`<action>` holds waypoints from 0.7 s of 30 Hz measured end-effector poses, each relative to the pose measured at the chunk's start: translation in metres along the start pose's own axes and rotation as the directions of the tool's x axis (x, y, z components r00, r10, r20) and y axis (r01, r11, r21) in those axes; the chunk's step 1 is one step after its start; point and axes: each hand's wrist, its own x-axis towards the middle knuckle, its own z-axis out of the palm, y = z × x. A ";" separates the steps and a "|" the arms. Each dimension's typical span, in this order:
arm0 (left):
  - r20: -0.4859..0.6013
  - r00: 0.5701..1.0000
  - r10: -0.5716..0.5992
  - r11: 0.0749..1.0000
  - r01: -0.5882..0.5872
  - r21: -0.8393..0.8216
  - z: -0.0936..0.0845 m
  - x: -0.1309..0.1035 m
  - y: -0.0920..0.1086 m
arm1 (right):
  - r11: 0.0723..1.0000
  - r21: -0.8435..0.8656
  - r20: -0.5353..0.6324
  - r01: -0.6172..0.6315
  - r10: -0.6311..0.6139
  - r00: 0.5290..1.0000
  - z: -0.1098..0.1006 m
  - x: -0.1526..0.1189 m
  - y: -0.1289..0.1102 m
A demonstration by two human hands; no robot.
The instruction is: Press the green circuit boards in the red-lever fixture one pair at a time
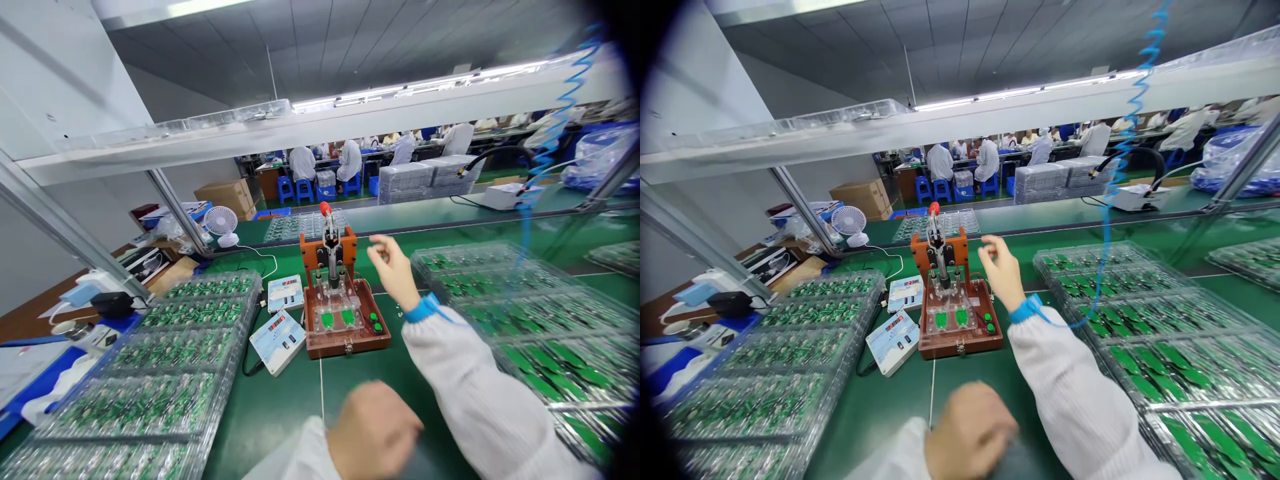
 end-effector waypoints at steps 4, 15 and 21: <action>-0.406 0.799 -0.444 0.891 0.441 -0.107 -0.040 -0.014 -0.070 | 0.999 -0.050 0.176 0.006 0.002 0.984 0.006 -0.073 0.033; -0.441 0.726 -0.528 0.835 0.537 -0.115 -0.046 -0.003 -0.119 | 0.997 0.048 0.362 -0.068 0.046 0.931 0.028 -0.093 0.023; -0.476 0.585 -0.656 0.752 0.563 -0.343 -0.040 -0.009 -0.111 | 0.927 0.244 0.482 -0.285 0.139 0.865 0.024 -0.101 0.019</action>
